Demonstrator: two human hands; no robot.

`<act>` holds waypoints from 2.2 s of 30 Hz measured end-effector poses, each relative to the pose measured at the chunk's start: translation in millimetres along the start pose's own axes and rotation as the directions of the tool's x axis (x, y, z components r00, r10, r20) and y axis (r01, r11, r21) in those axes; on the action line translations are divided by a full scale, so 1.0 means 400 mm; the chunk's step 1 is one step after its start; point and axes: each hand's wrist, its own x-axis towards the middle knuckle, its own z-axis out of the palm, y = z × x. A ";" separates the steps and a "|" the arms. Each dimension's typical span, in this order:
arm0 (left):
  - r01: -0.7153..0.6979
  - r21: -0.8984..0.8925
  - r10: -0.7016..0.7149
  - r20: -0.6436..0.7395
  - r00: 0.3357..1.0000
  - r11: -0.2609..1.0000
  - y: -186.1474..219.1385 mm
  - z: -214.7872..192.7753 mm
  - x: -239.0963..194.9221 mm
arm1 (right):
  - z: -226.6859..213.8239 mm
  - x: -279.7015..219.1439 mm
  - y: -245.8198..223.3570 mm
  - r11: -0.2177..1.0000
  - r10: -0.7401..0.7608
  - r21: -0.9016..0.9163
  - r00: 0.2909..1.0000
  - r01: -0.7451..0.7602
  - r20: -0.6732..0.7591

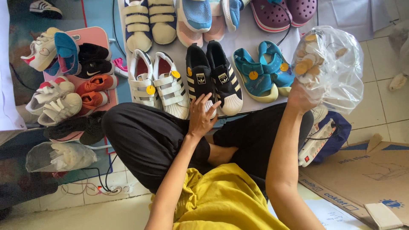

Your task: The person sits on the floor and organizes a collection of children's shoes. They pick up and place down various shoes, including sneakers and sandals, and handle small plastic bags containing shoe accessories.

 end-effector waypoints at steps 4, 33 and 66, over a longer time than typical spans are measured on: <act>-0.004 0.003 0.004 0.005 1.000 1.000 0.005 -0.004 0.001 | 0.002 -0.008 -0.005 0.998 0.023 0.062 0.999 -0.024 0.023; -0.047 -0.228 0.179 0.603 0.778 0.972 -0.207 -0.073 0.511 | 0.051 -0.047 -0.036 0.771 0.137 0.586 0.963 -0.250 0.231; 0.111 -0.457 0.163 0.519 0.839 0.883 -0.254 -0.132 0.551 | 0.085 -0.060 -0.059 0.967 0.143 0.181 0.969 -0.180 0.201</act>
